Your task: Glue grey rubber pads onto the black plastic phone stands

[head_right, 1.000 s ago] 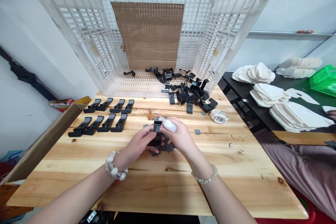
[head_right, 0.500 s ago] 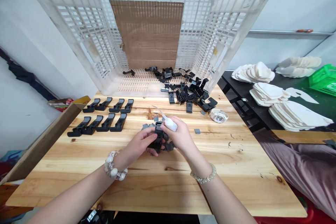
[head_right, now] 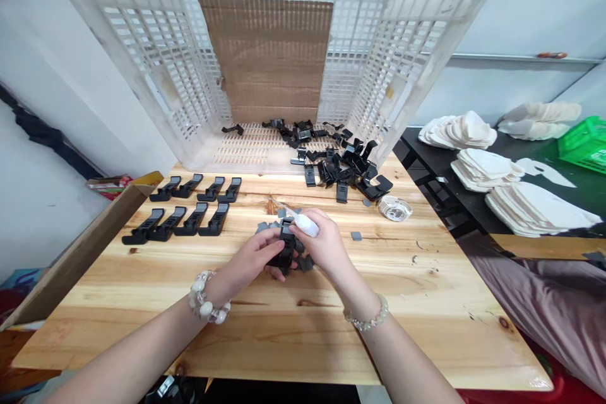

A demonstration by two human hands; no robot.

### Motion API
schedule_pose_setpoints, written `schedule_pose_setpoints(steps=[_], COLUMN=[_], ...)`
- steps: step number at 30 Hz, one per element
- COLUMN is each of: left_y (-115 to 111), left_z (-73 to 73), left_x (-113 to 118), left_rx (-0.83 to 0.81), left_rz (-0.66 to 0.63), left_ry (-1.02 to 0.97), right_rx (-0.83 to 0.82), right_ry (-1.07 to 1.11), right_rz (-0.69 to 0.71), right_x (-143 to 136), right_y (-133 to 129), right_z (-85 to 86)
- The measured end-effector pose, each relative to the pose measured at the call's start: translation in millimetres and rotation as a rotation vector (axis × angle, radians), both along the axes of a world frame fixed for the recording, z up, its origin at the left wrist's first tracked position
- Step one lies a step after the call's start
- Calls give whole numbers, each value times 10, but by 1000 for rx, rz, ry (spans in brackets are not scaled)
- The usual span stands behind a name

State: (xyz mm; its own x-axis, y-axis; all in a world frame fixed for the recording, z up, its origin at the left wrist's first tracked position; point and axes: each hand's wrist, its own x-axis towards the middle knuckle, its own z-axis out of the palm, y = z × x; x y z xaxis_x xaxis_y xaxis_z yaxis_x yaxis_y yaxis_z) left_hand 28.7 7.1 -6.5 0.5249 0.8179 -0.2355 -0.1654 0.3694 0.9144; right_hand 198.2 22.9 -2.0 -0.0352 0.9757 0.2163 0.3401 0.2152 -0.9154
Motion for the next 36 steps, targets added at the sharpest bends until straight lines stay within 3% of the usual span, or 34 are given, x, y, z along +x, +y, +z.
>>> schedule_pose_setpoints(steps=[20, 26, 31, 36], left_y=[-6, -9, -16, -18], left_z=[6, -14, -35, -80], left_x=[4, -5, -1, 4], left_rx=[22, 75, 126, 207], left_rz=[2, -5, -16, -20], left_ry=[-3, 32, 100, 165], right_rx=[44, -59, -227, -272], right_ry=[-63, 57, 117, 108], right_rz=[-30, -14, 7, 6], right_x=[-46, -50, -35, -24], right_y=[-27, -4, 3, 3], right_z=[-5, -45, 15, 81])
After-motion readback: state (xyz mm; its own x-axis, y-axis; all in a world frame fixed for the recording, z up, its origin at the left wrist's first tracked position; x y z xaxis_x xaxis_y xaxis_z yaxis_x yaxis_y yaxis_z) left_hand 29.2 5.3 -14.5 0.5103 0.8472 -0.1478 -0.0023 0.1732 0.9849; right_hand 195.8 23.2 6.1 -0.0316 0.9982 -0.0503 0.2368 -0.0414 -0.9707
